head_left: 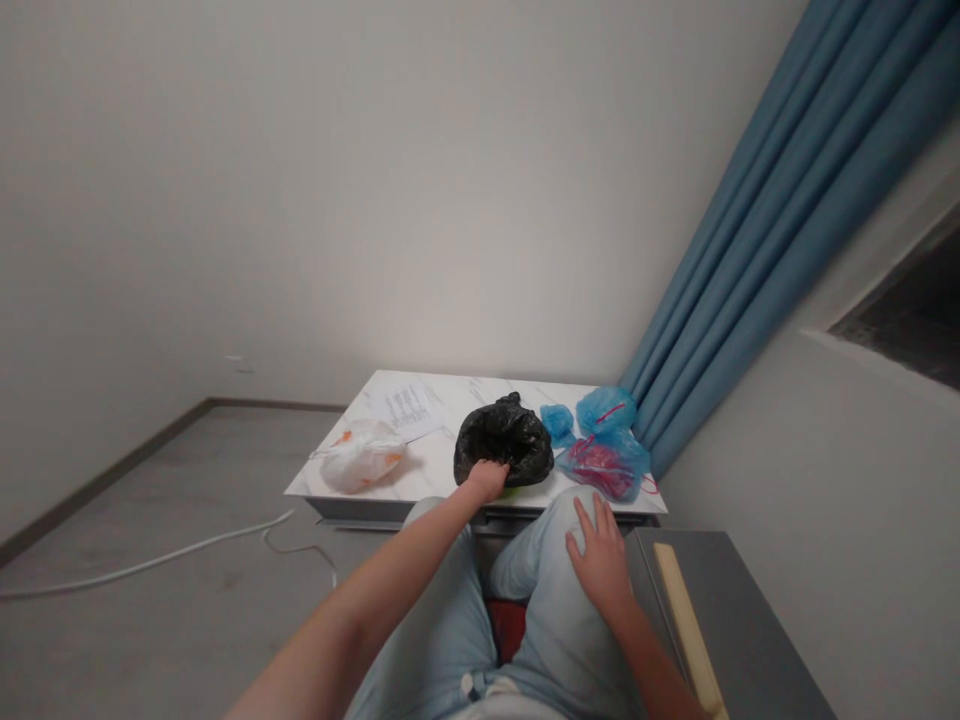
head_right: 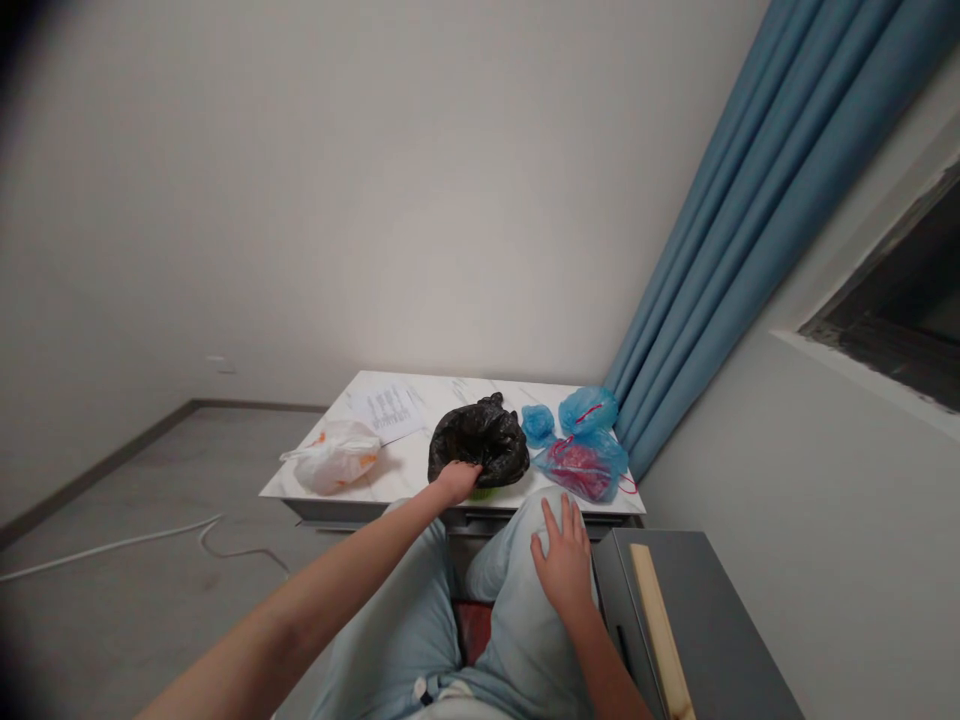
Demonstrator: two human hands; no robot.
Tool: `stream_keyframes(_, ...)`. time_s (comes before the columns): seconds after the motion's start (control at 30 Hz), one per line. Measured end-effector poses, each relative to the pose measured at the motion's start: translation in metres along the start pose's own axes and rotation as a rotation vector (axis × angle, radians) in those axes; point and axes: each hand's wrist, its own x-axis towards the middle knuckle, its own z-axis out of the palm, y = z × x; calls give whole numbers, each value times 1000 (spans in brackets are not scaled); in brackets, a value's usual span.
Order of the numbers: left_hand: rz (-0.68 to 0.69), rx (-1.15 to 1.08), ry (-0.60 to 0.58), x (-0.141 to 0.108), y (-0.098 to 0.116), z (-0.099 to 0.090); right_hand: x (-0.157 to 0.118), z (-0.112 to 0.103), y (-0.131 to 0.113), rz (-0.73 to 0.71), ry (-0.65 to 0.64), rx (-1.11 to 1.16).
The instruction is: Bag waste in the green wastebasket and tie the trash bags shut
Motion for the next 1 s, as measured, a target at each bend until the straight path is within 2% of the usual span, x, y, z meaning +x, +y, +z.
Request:
stream_keyframes(0.27,-64,21,118,-12,-8,-2,-3,-2,-1,-8,35,22)
stream_keyframes(0.57,-98,3,102,-22,-23,7,-13,-19,-2,-24,48,76)
stream_keyframes(0.77,-118,-20,141,-30,-28,13,-14,-24,-15,-71,47,92)
stream_keyframes(1.0,-185,-59,236,-42,-20,12,-12,-29,-32,-72,62,66)
